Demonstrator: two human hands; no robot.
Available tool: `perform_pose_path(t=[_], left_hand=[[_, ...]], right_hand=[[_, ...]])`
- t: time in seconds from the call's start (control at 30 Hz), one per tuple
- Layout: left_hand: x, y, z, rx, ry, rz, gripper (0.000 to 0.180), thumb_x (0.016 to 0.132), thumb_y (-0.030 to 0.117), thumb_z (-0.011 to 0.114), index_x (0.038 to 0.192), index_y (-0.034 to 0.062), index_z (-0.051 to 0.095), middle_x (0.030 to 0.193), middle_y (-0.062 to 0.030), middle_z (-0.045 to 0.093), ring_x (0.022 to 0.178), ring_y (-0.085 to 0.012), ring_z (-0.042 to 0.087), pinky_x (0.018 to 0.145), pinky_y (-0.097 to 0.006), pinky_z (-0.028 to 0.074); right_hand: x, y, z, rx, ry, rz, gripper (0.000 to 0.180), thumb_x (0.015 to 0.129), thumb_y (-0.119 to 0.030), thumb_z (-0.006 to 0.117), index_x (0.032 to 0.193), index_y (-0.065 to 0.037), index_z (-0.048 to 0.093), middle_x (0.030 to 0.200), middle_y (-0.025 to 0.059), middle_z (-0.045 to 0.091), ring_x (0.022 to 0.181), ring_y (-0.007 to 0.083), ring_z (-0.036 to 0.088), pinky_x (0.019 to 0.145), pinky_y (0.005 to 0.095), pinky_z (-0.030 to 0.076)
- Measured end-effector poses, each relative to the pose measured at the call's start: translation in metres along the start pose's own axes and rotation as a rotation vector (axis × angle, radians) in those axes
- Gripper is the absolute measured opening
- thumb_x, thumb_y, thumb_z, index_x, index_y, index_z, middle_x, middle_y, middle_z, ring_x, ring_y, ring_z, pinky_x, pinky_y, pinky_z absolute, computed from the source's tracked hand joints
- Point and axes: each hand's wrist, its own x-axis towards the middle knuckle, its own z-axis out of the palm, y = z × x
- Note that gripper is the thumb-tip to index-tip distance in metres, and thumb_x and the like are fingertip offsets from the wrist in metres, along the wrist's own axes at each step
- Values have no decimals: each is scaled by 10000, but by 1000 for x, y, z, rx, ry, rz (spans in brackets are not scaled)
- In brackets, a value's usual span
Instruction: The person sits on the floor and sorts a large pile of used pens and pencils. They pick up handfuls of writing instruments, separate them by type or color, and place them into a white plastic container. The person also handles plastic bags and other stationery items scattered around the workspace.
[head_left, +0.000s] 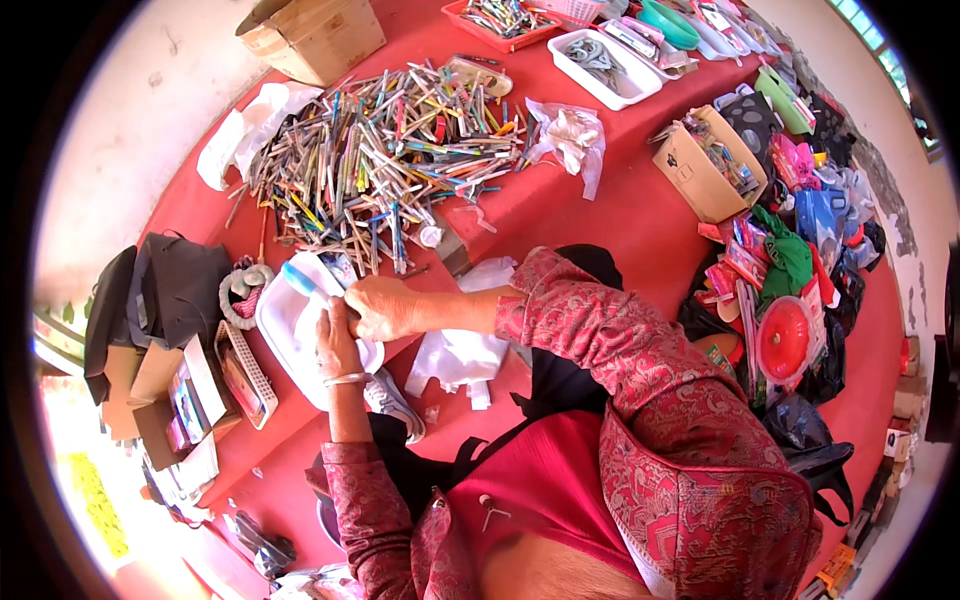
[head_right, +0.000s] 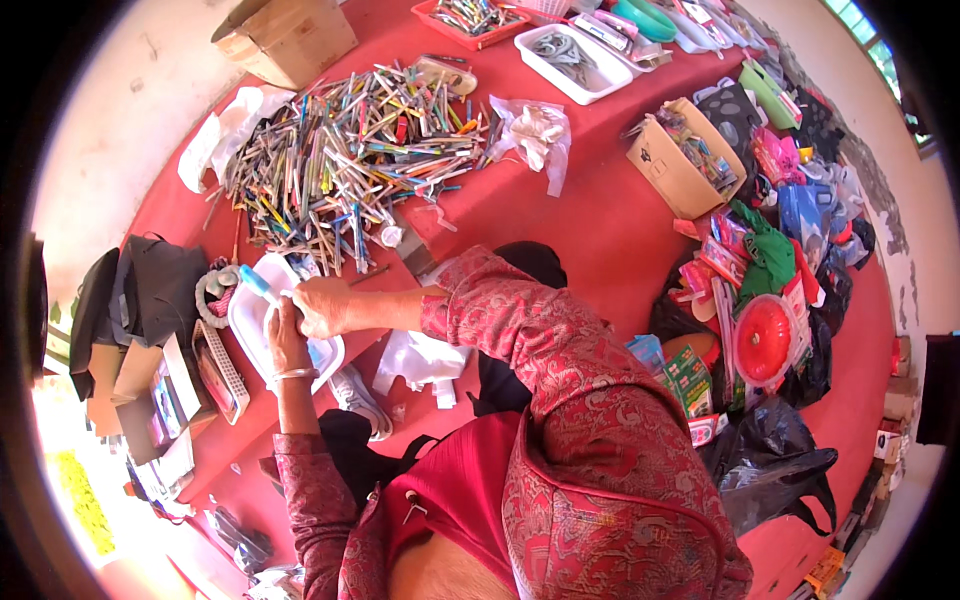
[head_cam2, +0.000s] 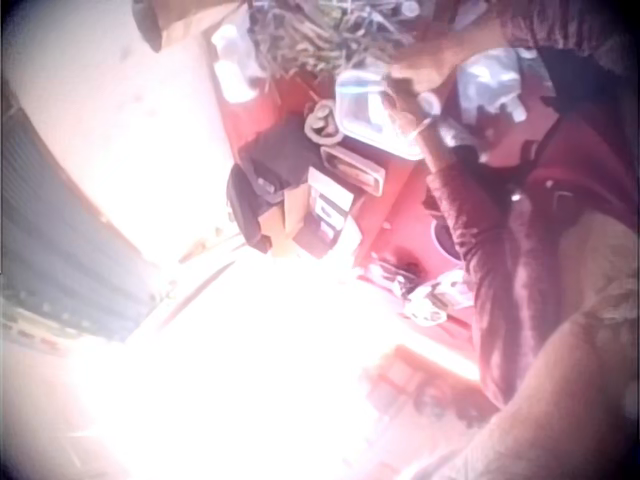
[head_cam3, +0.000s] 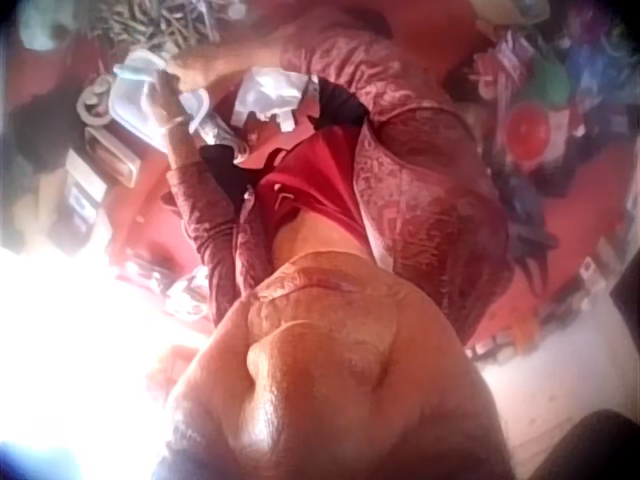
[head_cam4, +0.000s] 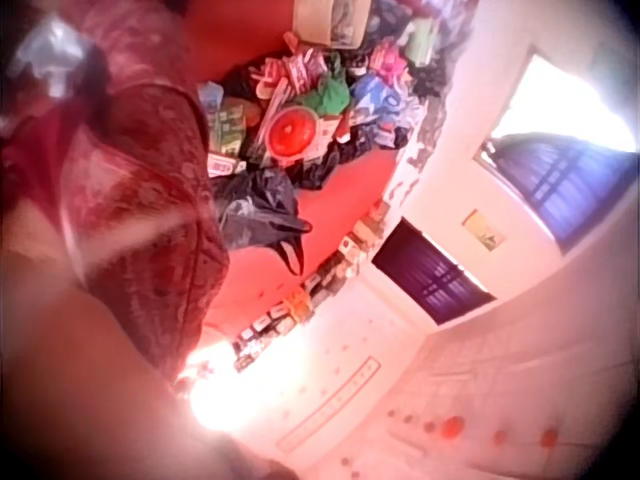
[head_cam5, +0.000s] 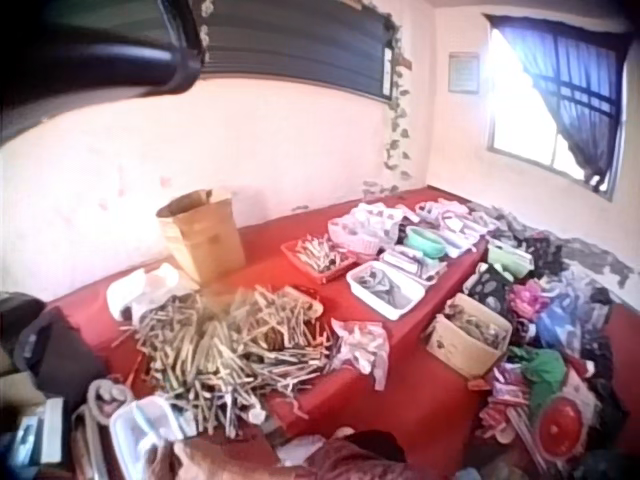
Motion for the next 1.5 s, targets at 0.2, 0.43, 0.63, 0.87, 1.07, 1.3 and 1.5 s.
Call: perform_pose_path(t=[0.2, 0.43, 0.63, 0.87, 1.07, 1.3, 1.5], left_hand=[[7, -9, -13, 487, -139, 273, 350, 884, 268, 372, 756, -2, 554, 668, -154, 542, 608, -280, 523, 580, -374, 377], [-23, 11, -1, 1350, -671, 248, 200, 787, 159, 434, 811, 97, 623, 778, -102, 619, 749, -274, 606, 641, -377, 481], [-45, 1, 2, 1343, -886, 133, 124, 688, 74, 552, 772, 59, 642, 824, -124, 624, 817, -266, 603, 691, -345, 473], [-41, 10, 15, 1177, -805, 381, 82, 663, 124, 570, 677, 63, 624, 687, -130, 607, 658, -282, 606, 585, -369, 467], [-42, 8, 19, 1261, -823, 362, 67, 692, 68, 563, 706, 69, 628, 768, -114, 624, 743, -258, 614, 627, -348, 467], [-40, 9, 23, 1277, -878, 291, 85, 702, 79, 557, 748, 60, 625, 805, -120, 621, 782, -257, 607, 676, -353, 461], [-37, -4, 23, 1316, -870, 279, 125, 719, 105, 540, 821, 63, 599, 849, -118, 602, 836, -261, 582, 720, -358, 444]], right_hand=[[8, 4, -9, 38, 37, 160, 202, 635, -197, 556, 652, 3, 576, 643, 211, 560, 653, 356, 571, 570, 414, 442], [15, 25, -71, 307, 145, 334, 258, 725, -244, 618, 713, 11, 583, 572, 68, 572, 480, 97, 533, 424, 222, 414], [20, 33, -82, 582, 125, 510, 252, 774, -301, 583, 721, -56, 551, 542, 17, 533, 389, 42, 421, 343, 163, 288], [34, 43, -78, 905, 180, 559, 285, 779, -293, 579, 679, -27, 565, 456, 0, 453, 322, 56, 360, 296, 183, 232], [38, 56, -55, 801, -98, 574, 221, 794, -253, 552, 784, -34, 583, 561, 40, 553, 422, 68, 451, 355, 170, 309], [43, 73, -29, 610, -376, 844, 211, 790, -250, 554, 807, -44, 591, 549, 44, 549, 396, 49, 391, 345, 186, 283], [48, 89, -9, 522, -354, 826, 233, 774, -298, 581, 806, -68, 601, 503, 10, 487, 366, 53, 360, 323, 196, 262]])
